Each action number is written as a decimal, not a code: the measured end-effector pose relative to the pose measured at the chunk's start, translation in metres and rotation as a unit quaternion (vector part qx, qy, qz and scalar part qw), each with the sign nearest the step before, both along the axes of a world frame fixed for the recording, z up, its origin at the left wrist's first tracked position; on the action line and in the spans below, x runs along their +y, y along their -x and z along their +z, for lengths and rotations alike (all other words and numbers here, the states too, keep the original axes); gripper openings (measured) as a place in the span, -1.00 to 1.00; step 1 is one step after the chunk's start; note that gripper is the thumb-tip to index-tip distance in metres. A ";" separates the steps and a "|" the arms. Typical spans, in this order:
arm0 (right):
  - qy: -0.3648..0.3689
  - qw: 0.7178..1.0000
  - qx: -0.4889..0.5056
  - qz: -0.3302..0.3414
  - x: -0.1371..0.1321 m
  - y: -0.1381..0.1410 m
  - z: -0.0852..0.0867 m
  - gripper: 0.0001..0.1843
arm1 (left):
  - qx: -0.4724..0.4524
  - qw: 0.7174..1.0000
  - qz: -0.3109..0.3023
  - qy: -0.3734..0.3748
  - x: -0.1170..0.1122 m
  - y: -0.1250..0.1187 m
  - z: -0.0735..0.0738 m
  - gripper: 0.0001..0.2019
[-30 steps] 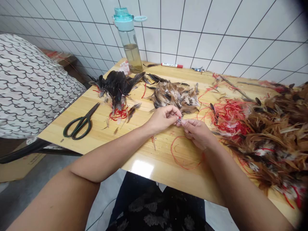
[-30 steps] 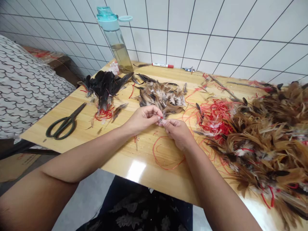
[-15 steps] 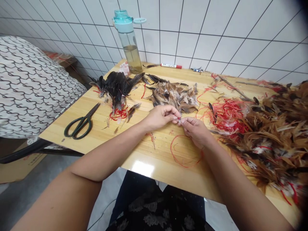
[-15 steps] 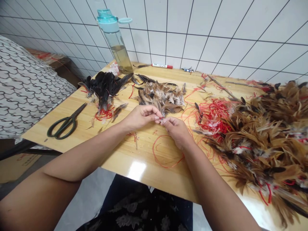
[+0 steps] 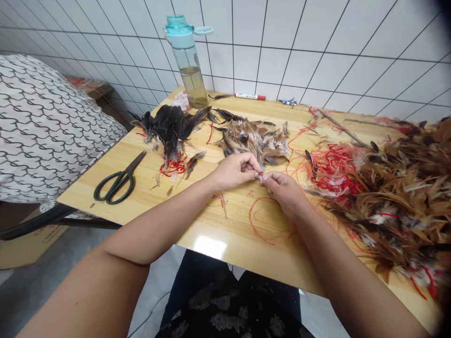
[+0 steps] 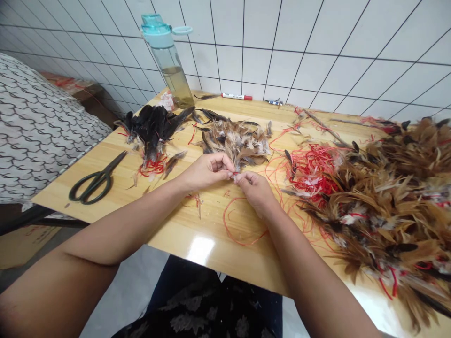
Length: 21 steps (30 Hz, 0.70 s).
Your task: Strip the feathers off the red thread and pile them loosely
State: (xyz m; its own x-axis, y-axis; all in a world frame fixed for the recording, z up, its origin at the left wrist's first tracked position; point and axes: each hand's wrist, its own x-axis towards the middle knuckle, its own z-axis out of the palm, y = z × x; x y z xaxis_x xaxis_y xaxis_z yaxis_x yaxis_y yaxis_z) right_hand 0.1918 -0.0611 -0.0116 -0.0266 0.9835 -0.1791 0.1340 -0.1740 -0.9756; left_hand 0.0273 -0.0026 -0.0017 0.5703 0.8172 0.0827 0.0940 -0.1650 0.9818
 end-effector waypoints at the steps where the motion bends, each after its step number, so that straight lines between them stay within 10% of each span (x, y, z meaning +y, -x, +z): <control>1: -0.001 1.000 -0.004 -0.003 0.000 0.000 0.000 -0.72 | 0.003 1.000 0.004 -0.007 0.000 0.000 -0.001 -0.92; 21: -0.085 0.990 -0.109 -0.019 -0.002 0.005 -0.008 -0.75 | 0.086 0.957 0.080 -0.267 -0.011 -0.007 0.004 -0.91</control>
